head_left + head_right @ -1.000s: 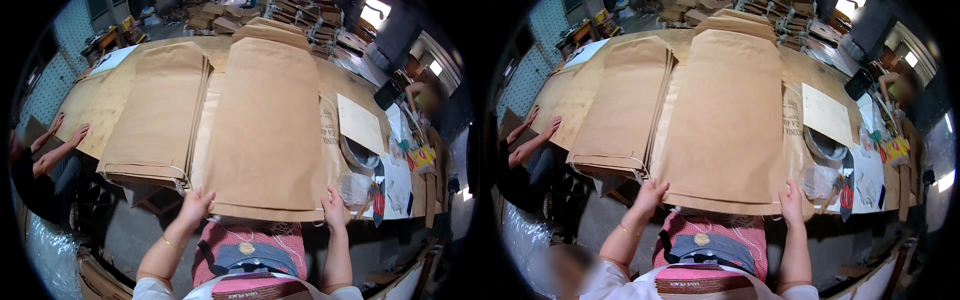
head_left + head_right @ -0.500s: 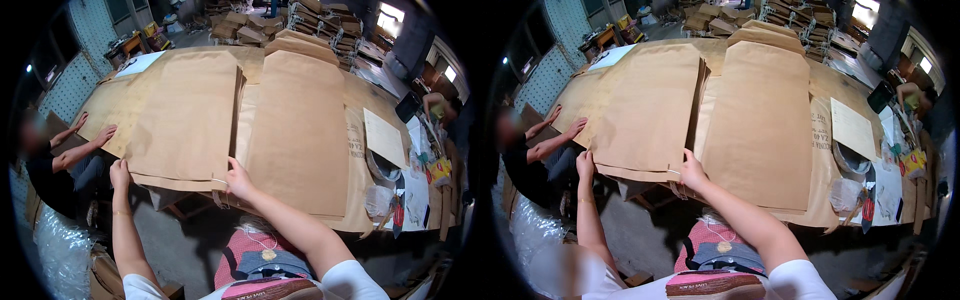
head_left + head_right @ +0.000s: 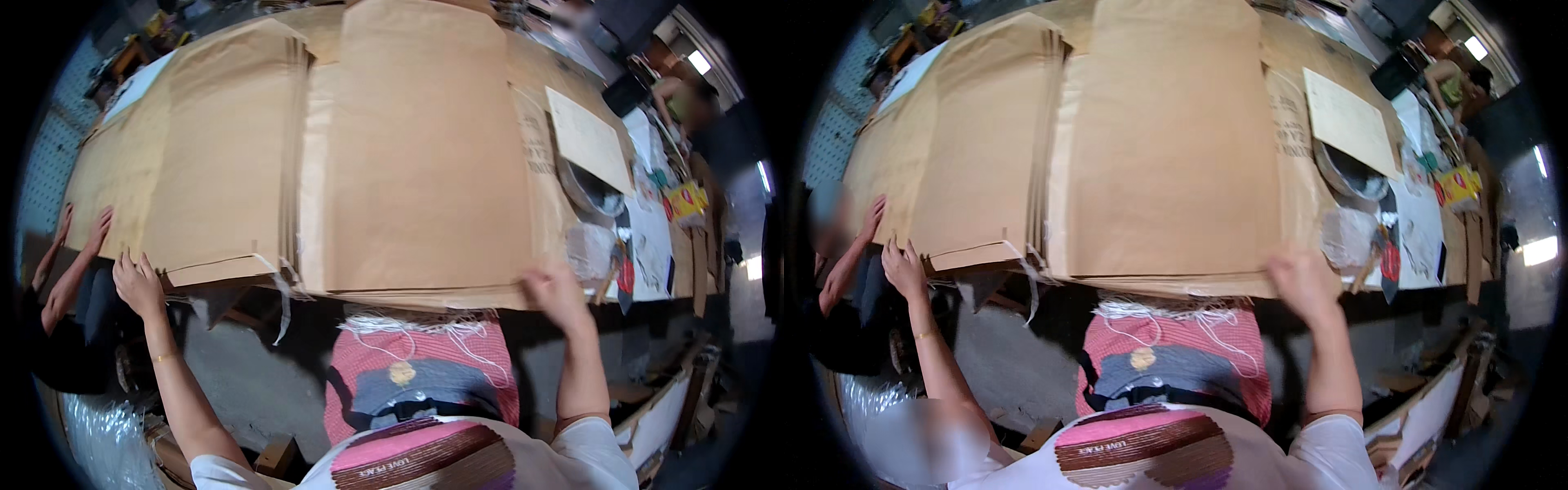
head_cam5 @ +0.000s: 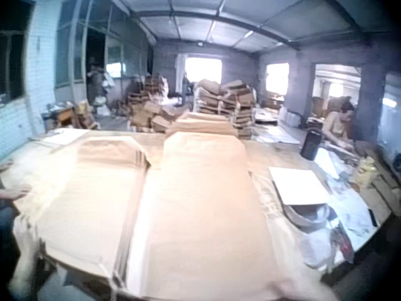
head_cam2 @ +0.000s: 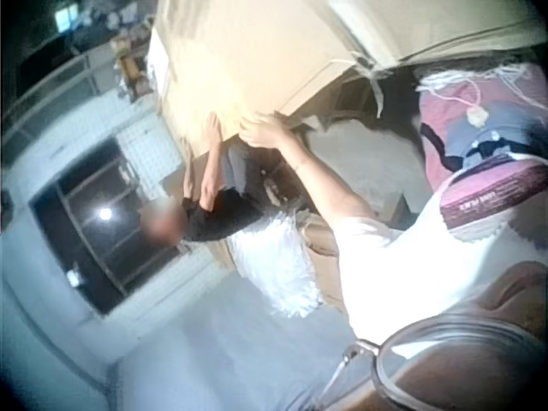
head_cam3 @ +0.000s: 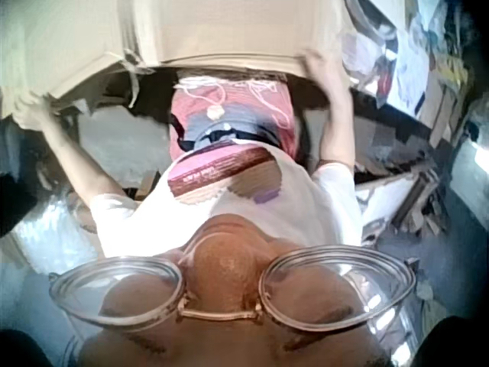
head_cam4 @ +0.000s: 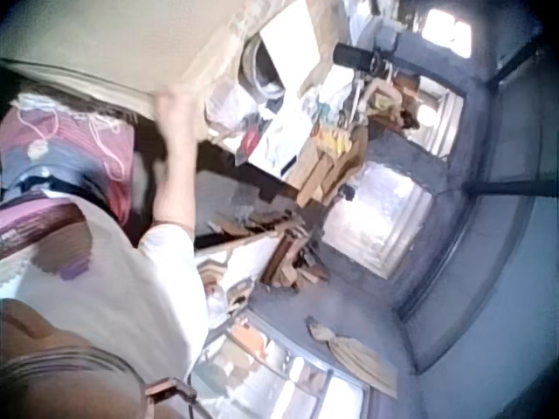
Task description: The person assembles flat cardboard pieces by applying glue to the edges with a brush and attaching white strings to secure them. The person repeats this process for multiple cardboard pieces, stacking them as they are completed.
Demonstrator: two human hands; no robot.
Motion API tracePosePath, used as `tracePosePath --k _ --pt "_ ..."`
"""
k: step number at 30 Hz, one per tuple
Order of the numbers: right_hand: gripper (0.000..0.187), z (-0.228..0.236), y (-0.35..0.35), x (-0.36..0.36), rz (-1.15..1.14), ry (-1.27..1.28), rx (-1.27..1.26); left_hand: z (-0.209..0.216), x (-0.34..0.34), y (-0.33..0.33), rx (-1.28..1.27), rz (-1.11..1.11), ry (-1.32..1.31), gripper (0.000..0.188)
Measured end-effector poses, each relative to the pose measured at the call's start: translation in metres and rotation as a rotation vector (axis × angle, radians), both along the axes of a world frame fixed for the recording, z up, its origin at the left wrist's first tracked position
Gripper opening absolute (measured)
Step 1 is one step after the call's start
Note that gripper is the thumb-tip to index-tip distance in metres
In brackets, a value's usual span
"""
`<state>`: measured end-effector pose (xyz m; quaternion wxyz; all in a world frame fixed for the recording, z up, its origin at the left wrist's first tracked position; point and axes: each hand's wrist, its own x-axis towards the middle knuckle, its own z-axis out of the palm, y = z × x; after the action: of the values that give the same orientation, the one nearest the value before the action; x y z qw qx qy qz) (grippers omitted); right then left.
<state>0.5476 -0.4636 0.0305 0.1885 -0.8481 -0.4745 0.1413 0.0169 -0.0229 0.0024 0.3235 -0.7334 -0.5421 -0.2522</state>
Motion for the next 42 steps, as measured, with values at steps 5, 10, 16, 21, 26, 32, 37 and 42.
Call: tracePosePath --k 5,10,16,21,26,32,37,42 --pt "0.051 0.007 -0.082 0.072 -0.281 -0.612 -0.314 -0.016 0.157 -0.139 -0.502 -0.782 -0.261 0.034" --pt "0.04 -0.014 -0.12 0.095 -0.236 -0.611 -0.011 -0.012 0.273 -0.233 -0.668 -1.088 -0.059 0.035" --pt "0.048 -0.005 -0.164 0.115 -0.141 -0.555 -0.16 -0.013 0.284 -0.274 -0.623 -1.341 -0.145 0.028" --pt "0.025 0.019 -0.132 0.129 -0.228 -0.532 0.272 -0.079 0.267 -0.291 -1.116 -1.274 0.285 0.026" --pt "0.02 0.036 -0.037 0.202 -0.597 -0.015 0.66 -0.151 0.258 -0.282 -1.048 -0.945 0.337 0.029" --pt "0.033 -0.025 -0.011 0.269 -0.719 -0.113 0.504 -0.138 0.263 -0.284 -1.033 -0.955 0.222 0.024" --pt "0.035 0.017 -0.017 0.252 -0.721 0.026 0.637 -0.125 0.248 -0.283 -0.984 -1.007 0.074 0.021" --pt "0.036 0.01 -0.011 0.26 -0.708 0.003 0.406 -0.101 0.262 -0.299 -1.046 -1.074 0.091 0.013"
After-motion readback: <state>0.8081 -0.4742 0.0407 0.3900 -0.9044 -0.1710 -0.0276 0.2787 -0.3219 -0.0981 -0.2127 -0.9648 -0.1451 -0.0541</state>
